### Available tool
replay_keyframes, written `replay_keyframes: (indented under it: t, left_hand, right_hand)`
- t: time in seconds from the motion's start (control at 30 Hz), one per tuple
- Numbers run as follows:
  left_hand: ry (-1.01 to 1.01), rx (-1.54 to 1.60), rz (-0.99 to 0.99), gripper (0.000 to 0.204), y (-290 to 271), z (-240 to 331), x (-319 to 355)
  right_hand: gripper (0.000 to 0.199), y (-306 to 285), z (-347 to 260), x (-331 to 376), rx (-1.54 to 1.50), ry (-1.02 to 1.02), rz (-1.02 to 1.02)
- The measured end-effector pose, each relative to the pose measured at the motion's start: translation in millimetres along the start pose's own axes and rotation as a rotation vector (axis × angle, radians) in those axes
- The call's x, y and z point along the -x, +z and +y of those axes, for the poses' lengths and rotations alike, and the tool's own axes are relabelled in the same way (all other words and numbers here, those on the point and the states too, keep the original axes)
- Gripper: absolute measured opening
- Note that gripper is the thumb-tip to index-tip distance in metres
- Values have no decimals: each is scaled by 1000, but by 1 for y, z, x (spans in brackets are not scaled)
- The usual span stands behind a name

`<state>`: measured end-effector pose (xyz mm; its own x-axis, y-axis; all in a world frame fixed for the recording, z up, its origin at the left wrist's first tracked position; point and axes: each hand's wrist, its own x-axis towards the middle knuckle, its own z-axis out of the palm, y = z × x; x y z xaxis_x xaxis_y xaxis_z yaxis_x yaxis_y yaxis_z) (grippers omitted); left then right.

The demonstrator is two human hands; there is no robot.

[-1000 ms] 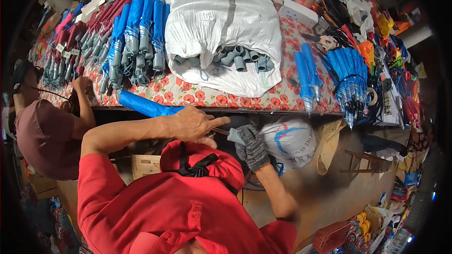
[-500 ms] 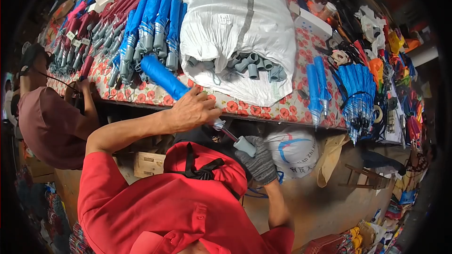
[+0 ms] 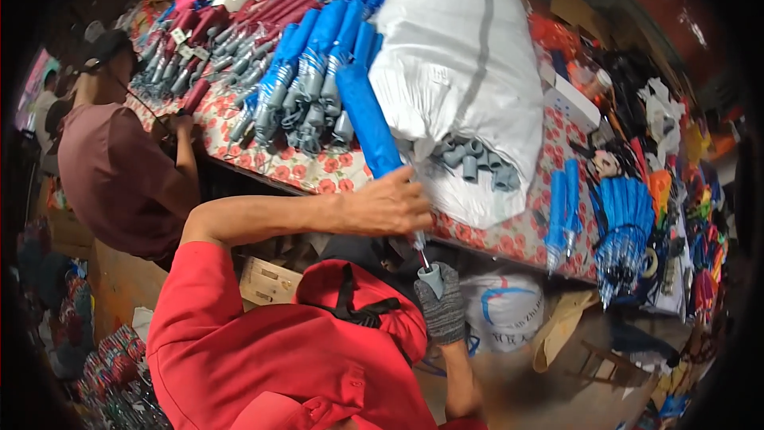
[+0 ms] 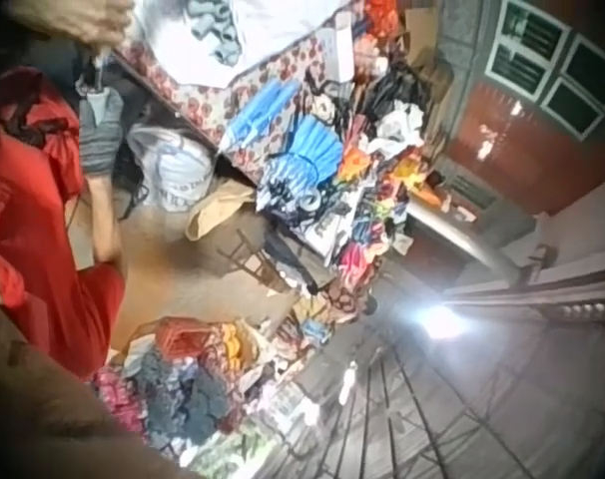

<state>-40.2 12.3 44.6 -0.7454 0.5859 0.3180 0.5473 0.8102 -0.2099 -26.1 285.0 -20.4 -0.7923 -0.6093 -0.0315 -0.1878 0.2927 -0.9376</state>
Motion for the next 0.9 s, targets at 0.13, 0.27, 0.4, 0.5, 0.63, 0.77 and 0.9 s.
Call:
replay_keyframes:
  t: [0.13, 0.27, 0.4, 0.5, 0.63, 0.77, 0.9]
  left_hand:
    - [119, 72, -116, 12, -4, 23, 3]
    - [194, 59, -148, 11, 2, 1, 34]
    - [111, -15, -213, 10, -11, -56, 75]
    - [-48, -182, -257, 18, -36, -125, 105]
    - [-122, -324, -318, 31, -47, -213, 114]
    - [-119, -392, -413, 45, -7, -286, 174]
    - [-336, -425, -439, 66, 34, -311, 208]
  right_hand:
    - [47, 32, -6, -15, -11, 92, -44]
    - [50, 53, 1, -27, -210, 171, -170]
    - [43, 62, 41, -33, -255, 6, -67]
    - [33, 44, 65, -32, -165, 123, 43]
    - [31, 38, 110, -24, -394, 463, 91]
    - [22, 38, 104, -46, 45, 158, 80]
    - [22, 14, 104, -111, 94, 252, 169]
